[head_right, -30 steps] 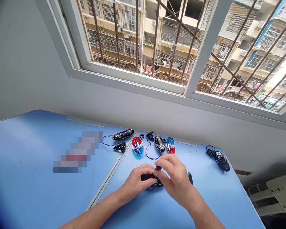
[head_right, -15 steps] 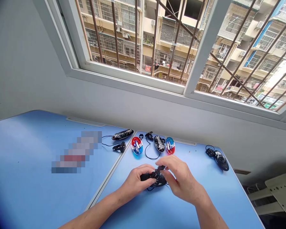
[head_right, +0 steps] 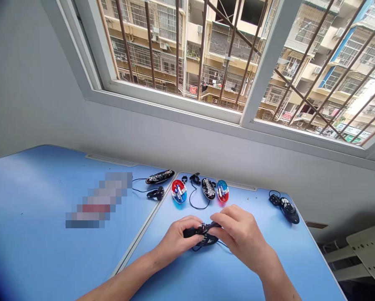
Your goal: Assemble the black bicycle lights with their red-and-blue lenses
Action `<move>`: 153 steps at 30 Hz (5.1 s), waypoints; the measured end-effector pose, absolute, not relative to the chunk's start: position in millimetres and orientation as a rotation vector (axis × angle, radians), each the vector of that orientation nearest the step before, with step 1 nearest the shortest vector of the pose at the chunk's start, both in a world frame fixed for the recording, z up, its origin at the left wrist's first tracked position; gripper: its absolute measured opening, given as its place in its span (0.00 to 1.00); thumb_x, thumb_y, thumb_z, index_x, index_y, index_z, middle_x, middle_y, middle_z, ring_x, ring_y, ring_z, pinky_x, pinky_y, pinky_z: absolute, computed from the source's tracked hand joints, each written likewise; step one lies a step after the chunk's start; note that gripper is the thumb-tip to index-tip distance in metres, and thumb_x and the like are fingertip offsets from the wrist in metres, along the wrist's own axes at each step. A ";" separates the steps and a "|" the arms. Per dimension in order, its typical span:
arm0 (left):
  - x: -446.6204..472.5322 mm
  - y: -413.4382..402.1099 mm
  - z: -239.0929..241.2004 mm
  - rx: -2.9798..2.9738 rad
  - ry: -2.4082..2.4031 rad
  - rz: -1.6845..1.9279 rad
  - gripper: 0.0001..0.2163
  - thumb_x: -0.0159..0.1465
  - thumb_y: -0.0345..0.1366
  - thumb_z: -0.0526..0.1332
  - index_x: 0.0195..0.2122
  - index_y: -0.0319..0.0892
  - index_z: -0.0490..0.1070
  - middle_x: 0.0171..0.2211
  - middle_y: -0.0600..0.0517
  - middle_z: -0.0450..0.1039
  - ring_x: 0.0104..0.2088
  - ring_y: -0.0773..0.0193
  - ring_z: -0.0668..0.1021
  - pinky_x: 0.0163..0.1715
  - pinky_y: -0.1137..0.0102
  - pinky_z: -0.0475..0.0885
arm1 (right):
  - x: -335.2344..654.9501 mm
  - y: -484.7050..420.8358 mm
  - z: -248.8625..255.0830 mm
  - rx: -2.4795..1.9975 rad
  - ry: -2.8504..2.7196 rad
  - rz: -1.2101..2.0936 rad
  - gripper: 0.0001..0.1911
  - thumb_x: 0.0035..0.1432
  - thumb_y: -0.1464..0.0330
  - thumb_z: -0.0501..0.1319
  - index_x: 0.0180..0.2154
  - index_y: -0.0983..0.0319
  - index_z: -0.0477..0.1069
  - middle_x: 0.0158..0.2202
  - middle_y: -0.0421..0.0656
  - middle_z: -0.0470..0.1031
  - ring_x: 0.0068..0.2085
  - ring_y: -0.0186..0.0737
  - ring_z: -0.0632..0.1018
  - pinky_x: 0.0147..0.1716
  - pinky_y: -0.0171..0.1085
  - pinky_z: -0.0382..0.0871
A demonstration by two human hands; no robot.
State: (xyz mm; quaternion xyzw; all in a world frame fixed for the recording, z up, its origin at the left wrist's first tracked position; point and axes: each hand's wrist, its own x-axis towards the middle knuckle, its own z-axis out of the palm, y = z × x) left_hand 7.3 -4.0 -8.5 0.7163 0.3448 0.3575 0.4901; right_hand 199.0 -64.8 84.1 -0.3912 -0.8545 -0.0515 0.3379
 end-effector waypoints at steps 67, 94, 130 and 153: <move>8.0 -5.3 -15.6 1.762 0.838 0.921 0.03 0.51 0.30 0.64 0.24 0.44 0.71 0.34 0.52 0.76 0.37 0.57 0.77 0.40 0.68 0.70 | 181.3 -76.6 92.6 -0.957 -2.257 0.130 0.21 0.66 0.78 0.50 0.58 0.60 0.63 0.49 0.51 0.74 0.48 0.41 0.77 0.42 0.38 0.76; 7.5 -5.9 -14.8 1.767 0.858 0.921 0.03 0.52 0.32 0.65 0.24 0.45 0.71 0.34 0.52 0.76 0.38 0.57 0.77 0.41 0.67 0.71 | 181.3 -75.2 88.5 -1.063 -2.175 -0.208 0.10 0.66 0.71 0.57 0.49 0.60 0.69 0.35 0.47 0.76 0.32 0.39 0.77 0.28 0.36 0.73; 7.4 -5.3 -16.4 1.730 0.842 0.899 0.03 0.51 0.33 0.64 0.24 0.44 0.70 0.34 0.51 0.75 0.37 0.56 0.75 0.40 0.67 0.68 | 190.4 -73.5 91.2 -1.076 -2.306 -0.046 0.14 0.68 0.72 0.54 0.54 0.59 0.63 0.31 0.43 0.72 0.27 0.36 0.69 0.26 0.34 0.65; 7.7 -5.0 -17.6 1.735 0.826 0.920 0.03 0.51 0.32 0.64 0.24 0.44 0.70 0.33 0.51 0.76 0.36 0.56 0.76 0.39 0.67 0.69 | 186.3 -72.3 99.2 -0.962 -2.365 0.138 0.20 0.68 0.76 0.51 0.59 0.60 0.59 0.48 0.51 0.74 0.45 0.40 0.76 0.40 0.37 0.73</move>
